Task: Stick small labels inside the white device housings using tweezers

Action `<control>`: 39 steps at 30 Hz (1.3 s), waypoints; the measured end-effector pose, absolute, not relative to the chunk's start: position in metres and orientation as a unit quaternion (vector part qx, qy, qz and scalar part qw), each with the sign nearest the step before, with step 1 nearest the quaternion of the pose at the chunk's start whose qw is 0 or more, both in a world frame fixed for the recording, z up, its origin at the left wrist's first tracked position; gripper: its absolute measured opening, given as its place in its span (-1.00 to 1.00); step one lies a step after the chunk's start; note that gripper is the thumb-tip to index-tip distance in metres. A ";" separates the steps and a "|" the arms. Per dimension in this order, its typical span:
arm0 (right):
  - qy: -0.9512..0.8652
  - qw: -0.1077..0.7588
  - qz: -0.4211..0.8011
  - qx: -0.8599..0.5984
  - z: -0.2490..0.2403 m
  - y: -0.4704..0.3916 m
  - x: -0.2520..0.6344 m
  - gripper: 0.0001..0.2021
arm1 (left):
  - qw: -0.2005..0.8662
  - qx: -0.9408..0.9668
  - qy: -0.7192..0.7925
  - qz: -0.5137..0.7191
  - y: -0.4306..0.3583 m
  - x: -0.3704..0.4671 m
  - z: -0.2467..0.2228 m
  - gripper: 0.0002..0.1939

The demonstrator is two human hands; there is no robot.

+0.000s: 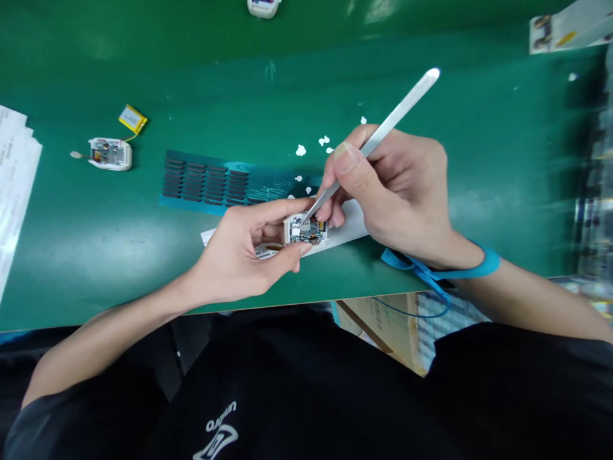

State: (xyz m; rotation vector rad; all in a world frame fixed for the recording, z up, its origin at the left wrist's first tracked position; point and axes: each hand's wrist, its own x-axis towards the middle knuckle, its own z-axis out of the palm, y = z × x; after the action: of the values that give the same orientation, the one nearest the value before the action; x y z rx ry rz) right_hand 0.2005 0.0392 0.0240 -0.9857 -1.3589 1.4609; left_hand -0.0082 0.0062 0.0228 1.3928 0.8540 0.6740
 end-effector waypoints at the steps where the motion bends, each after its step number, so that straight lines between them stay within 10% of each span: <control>1: -0.550 0.443 0.585 -0.399 0.024 0.039 0.200 -0.62 | 0.634 0.609 0.375 0.296 0.006 -0.008 0.023 -0.68; 17: -0.564 0.420 0.581 -0.409 0.023 0.035 0.198 -0.61 | 0.611 0.640 0.368 0.286 0.009 -0.011 0.018 -0.73; 23: -0.515 0.658 0.377 -0.400 0.021 0.038 0.202 -0.70 | 0.550 0.689 0.390 0.267 0.023 -0.032 0.042 -0.70; 31: -0.828 0.380 0.236 -0.337 0.012 0.038 0.213 -0.83 | 0.207 0.802 0.523 0.201 0.052 -0.072 0.065 -0.69; 39: -0.836 0.363 0.262 -0.317 -0.009 0.037 0.214 -0.81 | 0.327 0.888 0.287 0.148 0.067 -0.085 0.051 -0.79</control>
State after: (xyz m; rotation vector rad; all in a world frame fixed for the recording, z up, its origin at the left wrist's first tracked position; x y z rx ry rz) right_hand 0.2143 0.0366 -0.0090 -0.8169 -2.1517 0.6736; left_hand -0.0847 0.0675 0.0511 2.3256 0.7527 0.3887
